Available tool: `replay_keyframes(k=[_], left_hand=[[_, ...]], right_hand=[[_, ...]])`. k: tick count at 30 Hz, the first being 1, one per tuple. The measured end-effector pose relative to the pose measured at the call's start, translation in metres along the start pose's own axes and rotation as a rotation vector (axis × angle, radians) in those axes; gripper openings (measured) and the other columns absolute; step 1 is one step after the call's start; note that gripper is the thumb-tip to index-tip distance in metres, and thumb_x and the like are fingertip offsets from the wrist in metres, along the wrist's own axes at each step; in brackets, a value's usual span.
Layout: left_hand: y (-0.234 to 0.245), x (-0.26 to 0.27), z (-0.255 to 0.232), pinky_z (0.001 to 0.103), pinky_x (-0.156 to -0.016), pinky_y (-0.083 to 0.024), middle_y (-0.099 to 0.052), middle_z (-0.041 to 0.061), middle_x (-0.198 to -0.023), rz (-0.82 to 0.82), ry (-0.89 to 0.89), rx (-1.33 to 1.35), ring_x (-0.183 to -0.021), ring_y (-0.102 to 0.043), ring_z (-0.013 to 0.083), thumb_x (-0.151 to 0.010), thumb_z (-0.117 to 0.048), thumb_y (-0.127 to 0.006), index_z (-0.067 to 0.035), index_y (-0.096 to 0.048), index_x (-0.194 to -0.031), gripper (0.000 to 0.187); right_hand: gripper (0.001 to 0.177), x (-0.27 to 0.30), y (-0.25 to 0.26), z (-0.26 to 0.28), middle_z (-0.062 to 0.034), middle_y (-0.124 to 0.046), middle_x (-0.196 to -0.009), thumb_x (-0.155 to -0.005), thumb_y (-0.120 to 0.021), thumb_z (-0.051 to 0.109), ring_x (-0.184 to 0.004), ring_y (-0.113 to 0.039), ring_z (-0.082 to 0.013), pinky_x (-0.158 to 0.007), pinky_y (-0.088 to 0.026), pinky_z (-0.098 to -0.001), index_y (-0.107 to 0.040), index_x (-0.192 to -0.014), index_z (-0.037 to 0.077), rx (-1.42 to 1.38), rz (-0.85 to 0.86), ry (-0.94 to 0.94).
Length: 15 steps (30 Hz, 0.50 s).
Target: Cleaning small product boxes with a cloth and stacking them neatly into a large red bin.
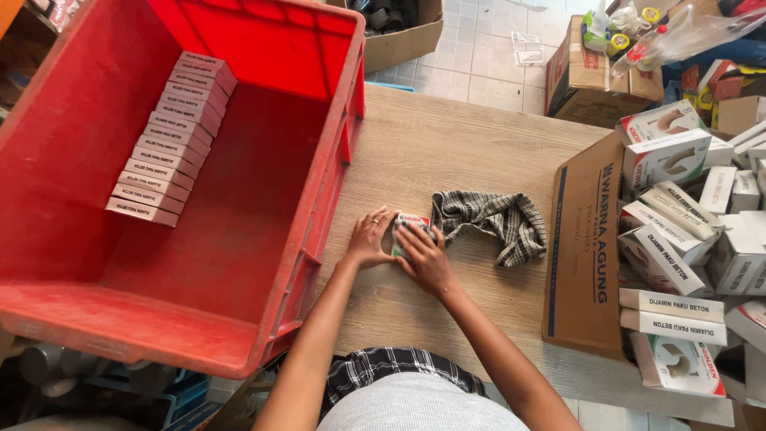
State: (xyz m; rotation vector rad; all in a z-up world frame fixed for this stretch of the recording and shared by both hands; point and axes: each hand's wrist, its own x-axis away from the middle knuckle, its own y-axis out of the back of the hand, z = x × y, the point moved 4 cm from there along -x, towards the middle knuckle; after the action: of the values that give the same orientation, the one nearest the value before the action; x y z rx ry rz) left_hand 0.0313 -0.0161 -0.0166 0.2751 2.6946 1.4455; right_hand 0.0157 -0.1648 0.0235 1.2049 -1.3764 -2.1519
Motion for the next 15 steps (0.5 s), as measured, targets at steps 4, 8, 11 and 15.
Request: replay_keyframes(k=[4,8,11,15], left_hand=[[0.011,0.010,-0.009,0.043,-0.109,-0.025,-0.051,-0.002,-0.129,-0.028,-0.042,0.116,-0.130,-0.037,0.0177,-0.036,-0.044,-0.083,-0.027,-0.038,-0.137,0.112],[0.026,0.017,-0.032,0.047,-0.111,-0.016,-0.049,-0.005,-0.122,-0.067,0.002,0.153,-0.123,-0.041,0.0175,-0.035,-0.042,-0.083,-0.032,-0.044,-0.131,0.105],[0.032,0.020,-0.054,0.050,-0.109,-0.012,-0.047,-0.006,-0.121,-0.043,-0.029,0.061,-0.121,-0.039,0.0174,-0.035,-0.040,-0.081,-0.032,-0.046,-0.130,0.101],[0.033,0.022,-0.076,0.052,-0.106,-0.014,-0.044,-0.007,-0.121,-0.003,-0.093,-0.026,-0.118,-0.036,0.0184,-0.038,-0.036,-0.075,-0.031,-0.046,-0.130,0.096]], right_hand=[[0.043,0.027,0.015,0.000,0.0095,-0.057,-0.126,-0.080,-0.062,0.029,-0.115,-0.050,-0.0127,-0.097,-0.030,-0.0354,-0.057,-0.122,0.027,-0.084,-0.021,0.013],[0.022,0.031,0.061,0.004,0.0008,-0.069,-0.102,-0.079,-0.063,0.004,-0.085,-0.061,-0.0201,-0.075,-0.048,-0.0295,-0.070,-0.098,0.012,-0.428,-0.259,-0.238],[0.019,0.029,0.080,0.015,-0.0016,-0.070,-0.099,-0.078,-0.065,0.002,-0.081,-0.061,-0.0200,-0.072,-0.049,-0.0284,-0.071,-0.095,0.009,-0.401,-0.396,-0.274],[0.025,0.029,0.059,0.018,0.0076,-0.068,-0.102,-0.073,-0.069,0.010,-0.087,-0.059,-0.0151,-0.080,-0.046,-0.0293,-0.071,-0.096,0.020,-0.294,-0.241,-0.103]])
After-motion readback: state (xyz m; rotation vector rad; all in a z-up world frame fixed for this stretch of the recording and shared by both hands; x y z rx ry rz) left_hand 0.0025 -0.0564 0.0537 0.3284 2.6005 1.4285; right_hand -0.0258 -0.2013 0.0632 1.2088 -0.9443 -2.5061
